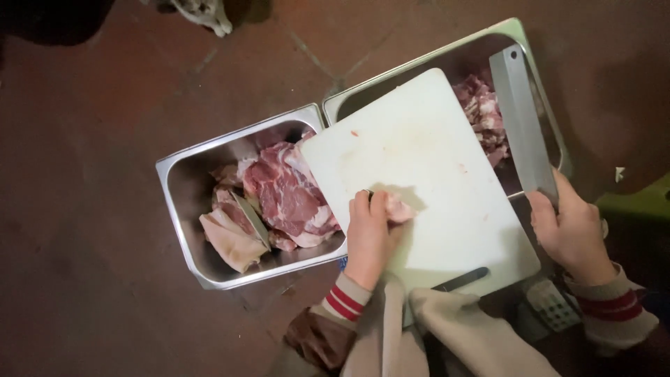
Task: The person wraps a finger with black tape for protection, then uses a large cleaver to chop raw meat on a white cutting board. The chopped pieces are placed into a metal tray next to the board.
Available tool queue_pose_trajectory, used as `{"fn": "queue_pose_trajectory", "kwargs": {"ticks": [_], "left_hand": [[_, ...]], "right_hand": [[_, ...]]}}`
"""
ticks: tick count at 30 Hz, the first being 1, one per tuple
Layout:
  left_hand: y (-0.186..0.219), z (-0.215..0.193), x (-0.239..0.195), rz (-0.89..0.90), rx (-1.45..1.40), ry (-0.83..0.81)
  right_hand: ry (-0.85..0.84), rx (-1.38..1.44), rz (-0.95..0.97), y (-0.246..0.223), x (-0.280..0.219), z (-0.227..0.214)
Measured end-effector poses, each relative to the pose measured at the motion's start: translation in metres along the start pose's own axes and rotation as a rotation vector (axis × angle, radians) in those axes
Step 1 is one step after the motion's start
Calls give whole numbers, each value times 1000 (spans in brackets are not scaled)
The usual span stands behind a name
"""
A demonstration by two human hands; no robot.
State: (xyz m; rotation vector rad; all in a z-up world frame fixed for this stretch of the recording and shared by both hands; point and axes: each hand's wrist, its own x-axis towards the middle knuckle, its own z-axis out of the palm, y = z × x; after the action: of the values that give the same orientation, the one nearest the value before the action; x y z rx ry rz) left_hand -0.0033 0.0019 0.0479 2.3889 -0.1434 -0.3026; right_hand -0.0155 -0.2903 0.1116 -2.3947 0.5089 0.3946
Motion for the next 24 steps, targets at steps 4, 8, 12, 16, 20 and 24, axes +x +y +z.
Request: {"fn": "queue_pose_trajectory", "kwargs": {"ticks": [4, 8, 12, 16, 20, 24], "left_hand": [[-7, -9, -1, 38, -216, 84], [5, -33, -10, 36, -746, 187], [-7, -23, -14, 153, -609, 309], [-6, -32, -11, 172, -348, 219], [-20, -40, -19, -81, -479, 65], [-20, -39, -17, -254, -359, -53]], "right_hand": [[-13, 138, -18, 12, -4, 10], [-25, 134, -3, 2, -8, 11], [-40, 101, -26, -6, -10, 15], [-24, 133, -81, -2, -11, 19], [-38, 90, -98, 2, -8, 20], [-97, 116, -84, -9, -13, 22]]}}
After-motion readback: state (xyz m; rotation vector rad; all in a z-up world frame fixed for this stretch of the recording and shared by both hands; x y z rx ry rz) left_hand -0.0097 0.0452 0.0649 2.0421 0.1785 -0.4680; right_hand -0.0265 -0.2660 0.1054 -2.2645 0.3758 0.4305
